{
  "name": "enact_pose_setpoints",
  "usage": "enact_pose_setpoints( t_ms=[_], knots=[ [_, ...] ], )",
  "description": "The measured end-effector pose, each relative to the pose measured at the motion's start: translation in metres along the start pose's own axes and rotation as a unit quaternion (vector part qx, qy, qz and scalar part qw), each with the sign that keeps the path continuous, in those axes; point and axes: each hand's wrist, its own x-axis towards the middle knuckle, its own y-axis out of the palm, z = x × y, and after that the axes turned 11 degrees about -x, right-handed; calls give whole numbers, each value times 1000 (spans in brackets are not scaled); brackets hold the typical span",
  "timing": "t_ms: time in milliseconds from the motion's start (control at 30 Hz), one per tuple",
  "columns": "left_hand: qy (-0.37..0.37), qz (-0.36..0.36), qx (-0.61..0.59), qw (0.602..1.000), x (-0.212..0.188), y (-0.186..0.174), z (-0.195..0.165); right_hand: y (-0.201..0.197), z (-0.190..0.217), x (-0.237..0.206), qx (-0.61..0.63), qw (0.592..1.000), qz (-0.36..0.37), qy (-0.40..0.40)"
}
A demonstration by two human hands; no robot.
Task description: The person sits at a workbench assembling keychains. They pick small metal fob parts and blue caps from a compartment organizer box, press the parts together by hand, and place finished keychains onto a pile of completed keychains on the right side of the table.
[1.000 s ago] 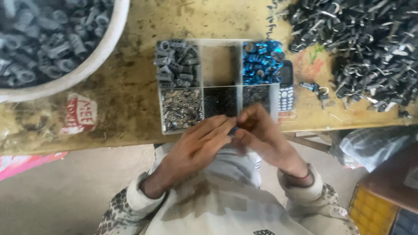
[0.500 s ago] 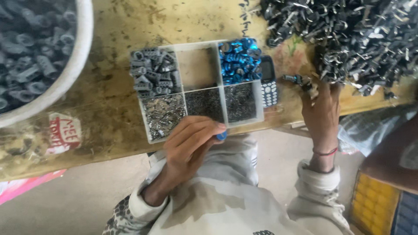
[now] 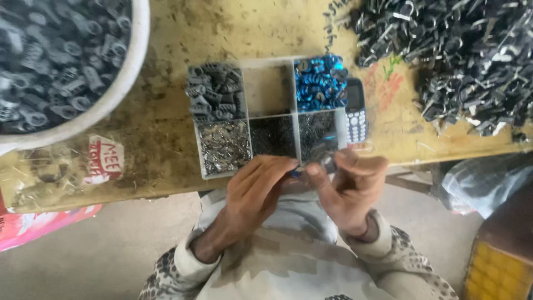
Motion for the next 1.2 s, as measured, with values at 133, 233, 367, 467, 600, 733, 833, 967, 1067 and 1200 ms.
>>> enact_pose_setpoints(
  t_ms=[133, 233, 367, 467, 600, 733, 833, 967, 1067, 1200],
  knots=[
    [-26, 35, 6, 999, -8, -3, 4, -12, 9, 3, -192, 967, 128, -111],
    [-57, 4, -61, 996, -12, 3, 4, -18, 28, 8, -278, 938, 176, -106],
    [-18, 12, -36, 999, -12, 1, -5, -13, 47, 14, -225, 957, 138, -120],
    [-16, 12, -49, 999, -11, -3, -9, -10, 50, 14, -236, 955, 148, -106],
    [-39, 2, -80, 996, -12, -8, -7, -4, 47, 11, -235, 954, 166, -85],
    [-180, -50, -191, 964, -18, -1, -4, -8, 42, 13, -198, 940, 268, -69],
    [-300, -80, -347, 885, -22, 7, -7, -16, 34, 17, -251, 912, 315, -82],
    [-311, -95, -341, 882, -21, 7, -18, -14, 28, 18, -292, 894, 315, -126],
    [-315, -121, -328, 882, -18, 3, -30, 0, 39, 27, -257, 916, 292, -101],
    [-194, -67, -113, 972, -16, -11, -33, -8, 64, 74, -168, 863, 462, -115]
  ],
)
